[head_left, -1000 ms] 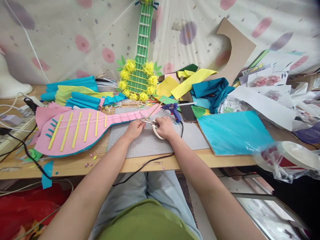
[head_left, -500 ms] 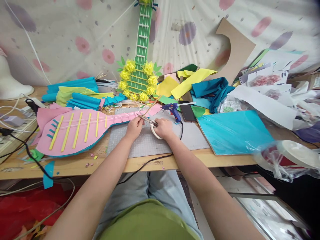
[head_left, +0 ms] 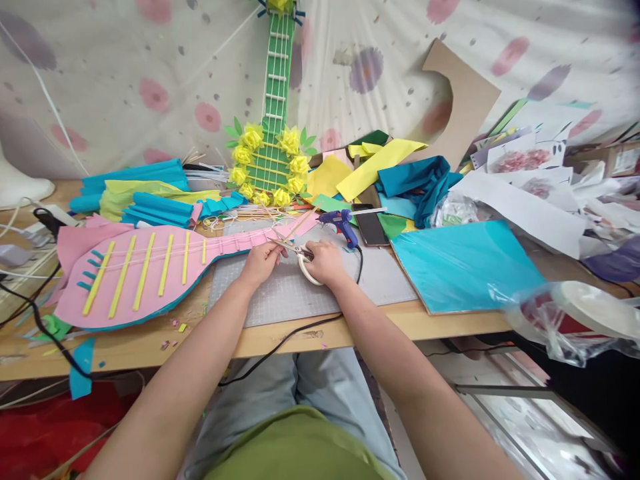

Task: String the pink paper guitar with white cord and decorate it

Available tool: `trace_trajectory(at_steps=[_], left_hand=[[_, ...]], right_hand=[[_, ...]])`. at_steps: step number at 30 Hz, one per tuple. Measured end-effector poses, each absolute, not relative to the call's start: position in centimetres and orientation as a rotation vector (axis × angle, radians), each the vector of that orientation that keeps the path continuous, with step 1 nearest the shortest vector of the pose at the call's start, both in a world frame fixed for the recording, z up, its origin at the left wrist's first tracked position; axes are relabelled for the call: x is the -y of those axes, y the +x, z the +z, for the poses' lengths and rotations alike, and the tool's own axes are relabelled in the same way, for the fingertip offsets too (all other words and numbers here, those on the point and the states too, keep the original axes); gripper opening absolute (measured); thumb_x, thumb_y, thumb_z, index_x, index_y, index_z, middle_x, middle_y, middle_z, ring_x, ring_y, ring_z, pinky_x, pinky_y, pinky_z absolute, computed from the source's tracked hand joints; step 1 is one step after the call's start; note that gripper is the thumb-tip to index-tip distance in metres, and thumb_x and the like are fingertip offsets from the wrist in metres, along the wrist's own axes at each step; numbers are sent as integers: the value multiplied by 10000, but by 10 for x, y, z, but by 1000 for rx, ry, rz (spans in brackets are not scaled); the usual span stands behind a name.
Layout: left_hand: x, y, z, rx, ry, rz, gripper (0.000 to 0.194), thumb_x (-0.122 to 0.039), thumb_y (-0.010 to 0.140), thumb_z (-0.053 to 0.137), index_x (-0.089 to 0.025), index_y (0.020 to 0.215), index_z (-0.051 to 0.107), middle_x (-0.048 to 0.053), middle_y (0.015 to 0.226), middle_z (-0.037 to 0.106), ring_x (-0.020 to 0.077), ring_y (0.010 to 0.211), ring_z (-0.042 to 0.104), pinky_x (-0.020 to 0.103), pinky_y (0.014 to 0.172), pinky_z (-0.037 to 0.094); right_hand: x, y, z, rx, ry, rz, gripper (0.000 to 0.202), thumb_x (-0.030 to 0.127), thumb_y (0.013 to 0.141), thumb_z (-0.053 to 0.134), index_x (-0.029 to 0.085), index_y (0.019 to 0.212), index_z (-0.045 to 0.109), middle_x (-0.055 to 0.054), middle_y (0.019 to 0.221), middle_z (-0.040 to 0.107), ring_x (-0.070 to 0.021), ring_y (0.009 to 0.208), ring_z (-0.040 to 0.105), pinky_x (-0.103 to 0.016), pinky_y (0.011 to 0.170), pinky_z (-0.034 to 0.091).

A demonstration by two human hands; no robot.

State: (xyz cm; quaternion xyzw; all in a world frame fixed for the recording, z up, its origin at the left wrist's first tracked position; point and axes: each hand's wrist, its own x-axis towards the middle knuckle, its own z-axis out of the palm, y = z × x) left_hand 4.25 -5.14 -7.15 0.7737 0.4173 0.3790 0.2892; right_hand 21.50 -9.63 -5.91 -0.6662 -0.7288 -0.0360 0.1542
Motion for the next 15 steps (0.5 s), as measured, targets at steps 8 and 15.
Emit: trace_trajectory(at_steps=[8,15], left_hand=[[53,45,-73,-1115,2085,986,273,-301,797,408,-172,577,506,-14,525,502,111,505,466,221,499,354],[49,42,-74,-1104,2085,998,293,-319,809,394,-174,567,475,-12,537,501,109,526,470,217,508,352]], right_hand=[[99,214,-56,2104,-1890,-125,214,372,736,520,193,815,608,-63,778,638,-198,814,547,-281,696,323],[97,213,-56,2123,-1907,-129,248,397,761,502,194,823,630,-74,788,652,-199,795,569,-275,676,336]])
